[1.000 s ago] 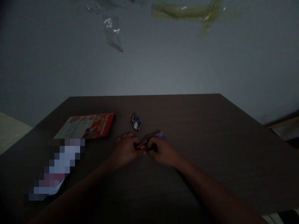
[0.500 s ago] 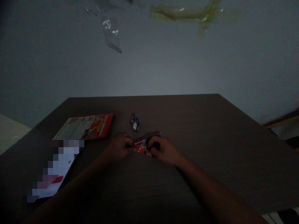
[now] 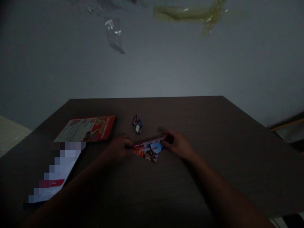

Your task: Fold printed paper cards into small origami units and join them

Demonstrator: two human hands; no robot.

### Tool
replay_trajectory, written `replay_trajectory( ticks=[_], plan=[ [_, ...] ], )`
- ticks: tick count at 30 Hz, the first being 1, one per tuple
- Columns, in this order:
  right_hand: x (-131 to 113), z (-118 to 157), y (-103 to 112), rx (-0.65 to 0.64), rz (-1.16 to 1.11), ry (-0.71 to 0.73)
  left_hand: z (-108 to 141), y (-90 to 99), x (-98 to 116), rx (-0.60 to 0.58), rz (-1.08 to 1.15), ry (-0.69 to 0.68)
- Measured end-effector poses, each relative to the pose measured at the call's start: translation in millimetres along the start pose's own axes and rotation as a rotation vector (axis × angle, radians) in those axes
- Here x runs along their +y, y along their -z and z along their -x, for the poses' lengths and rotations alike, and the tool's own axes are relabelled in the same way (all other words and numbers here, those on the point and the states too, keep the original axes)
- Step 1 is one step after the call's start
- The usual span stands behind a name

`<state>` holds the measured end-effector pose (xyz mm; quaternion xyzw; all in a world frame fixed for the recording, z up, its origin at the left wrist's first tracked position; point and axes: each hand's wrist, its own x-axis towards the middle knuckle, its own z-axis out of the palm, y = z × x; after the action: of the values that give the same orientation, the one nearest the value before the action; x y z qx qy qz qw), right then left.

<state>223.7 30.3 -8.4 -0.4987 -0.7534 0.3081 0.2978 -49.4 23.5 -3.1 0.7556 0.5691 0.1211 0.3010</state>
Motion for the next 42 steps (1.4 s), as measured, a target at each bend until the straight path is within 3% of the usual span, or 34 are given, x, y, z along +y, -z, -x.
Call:
replay_trajectory(
  ticks=[4, 8, 10, 12, 16, 24, 34, 42],
  plan=[
    [-1.4, 0.1, -4.1, -0.084, 0.003, 0.0, 4.7, -3.9, 2.7, 0.158, -0.004, -0.022],
    [-2.5, 2.4, -6.9, -0.087, -0.046, 0.01, 18.1, -10.9, 23.5, 0.38, -0.194, -0.205],
    [-3.8, 3.6, -8.5, -0.088, -0.09, 0.004, 25.8, -16.3, 36.1, 0.38, -0.271, -0.328],
    [-6.4, 4.5, -10.5, -0.097, -0.166, -0.01, 32.0, -22.9, 46.1, 0.297, -0.308, -0.453],
    [-13.7, 5.5, -15.7, -0.135, -0.359, -0.064, 36.1, -35.2, 54.5, 0.232, -0.347, -0.567],
    [-18.5, 8.5, -24.6, -0.214, -0.486, -0.154, 30.3, -42.4, 53.5, 0.25, -0.483, -0.594],
    [-16.7, 10.8, -19.5, -0.243, -0.237, -0.017, 27.2, -48.5, 49.2, 0.217, -0.361, -0.555],
    [-18.7, 12.9, -11.1, -0.337, -0.199, 0.052, 21.4, -53.3, 50.0, 0.232, -0.197, -0.466]
  ],
)
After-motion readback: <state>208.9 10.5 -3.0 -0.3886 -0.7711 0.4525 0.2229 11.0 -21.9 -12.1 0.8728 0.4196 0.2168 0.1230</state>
